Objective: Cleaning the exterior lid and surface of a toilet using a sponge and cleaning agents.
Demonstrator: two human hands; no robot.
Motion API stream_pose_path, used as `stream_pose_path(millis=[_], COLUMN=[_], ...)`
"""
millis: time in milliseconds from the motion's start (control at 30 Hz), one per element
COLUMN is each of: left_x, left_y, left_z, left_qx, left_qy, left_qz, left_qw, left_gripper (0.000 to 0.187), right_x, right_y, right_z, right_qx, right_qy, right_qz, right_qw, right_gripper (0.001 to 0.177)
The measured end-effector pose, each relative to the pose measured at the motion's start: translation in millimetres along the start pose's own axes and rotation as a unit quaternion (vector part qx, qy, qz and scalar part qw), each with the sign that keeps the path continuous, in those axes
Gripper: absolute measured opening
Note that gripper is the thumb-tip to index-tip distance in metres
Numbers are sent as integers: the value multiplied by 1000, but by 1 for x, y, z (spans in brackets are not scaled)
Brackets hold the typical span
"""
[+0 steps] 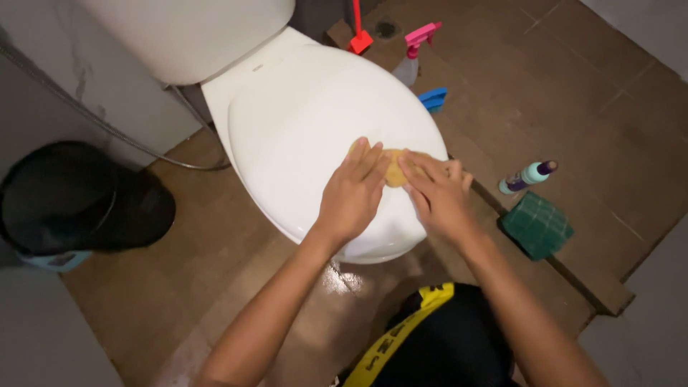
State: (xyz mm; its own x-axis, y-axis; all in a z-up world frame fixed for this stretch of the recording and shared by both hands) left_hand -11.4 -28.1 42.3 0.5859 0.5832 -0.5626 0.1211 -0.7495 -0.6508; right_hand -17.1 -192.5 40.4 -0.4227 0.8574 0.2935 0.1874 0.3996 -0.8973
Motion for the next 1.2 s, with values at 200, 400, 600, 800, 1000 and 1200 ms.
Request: stream_pose_path(millis=[200,400,600,800,1000,1200], left_x=[2,7,14,28,26,36], left_y=[0,6,17,35,46,59], left_z=[-11,-12,-16,-31,-32,-41], left_qx=[34,44,31,90,76,98], left_qy=[-6,-10,-46,-84,-99,-102], left_qz=[-7,-13,19,13,-27,-51], left_qw=[999,999,998,992,992,989], left_gripper=[51,49,51,53,51,51], right_x=[2,2,-22,-41,-57,-65], right_y=[-9,-17,1,5,4,3], right_z=[-12,-23,-30,-40,-41,-42], right_qx=[10,13,3,-38,-28,-5], right_qy=[21,-15,-52,-104,-130,-147], right_qz=[7,9,24,22,12,14], right_qw=[1000,1000,998,994,991,989], right_gripper=[44,44,45,45,45,46])
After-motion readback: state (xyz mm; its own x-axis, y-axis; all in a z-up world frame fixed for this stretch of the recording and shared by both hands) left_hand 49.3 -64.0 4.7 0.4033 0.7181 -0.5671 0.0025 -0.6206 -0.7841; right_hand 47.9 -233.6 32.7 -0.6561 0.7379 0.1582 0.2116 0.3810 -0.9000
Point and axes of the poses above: each hand's wrist, its own z-axis away from the middle knuckle, its own y-axis out of the palm, x = y × z, the point moved 6 cm from there along -z, towards the middle knuckle, and after that the axes turned 8 degrees about z, right-handed, at the moved point
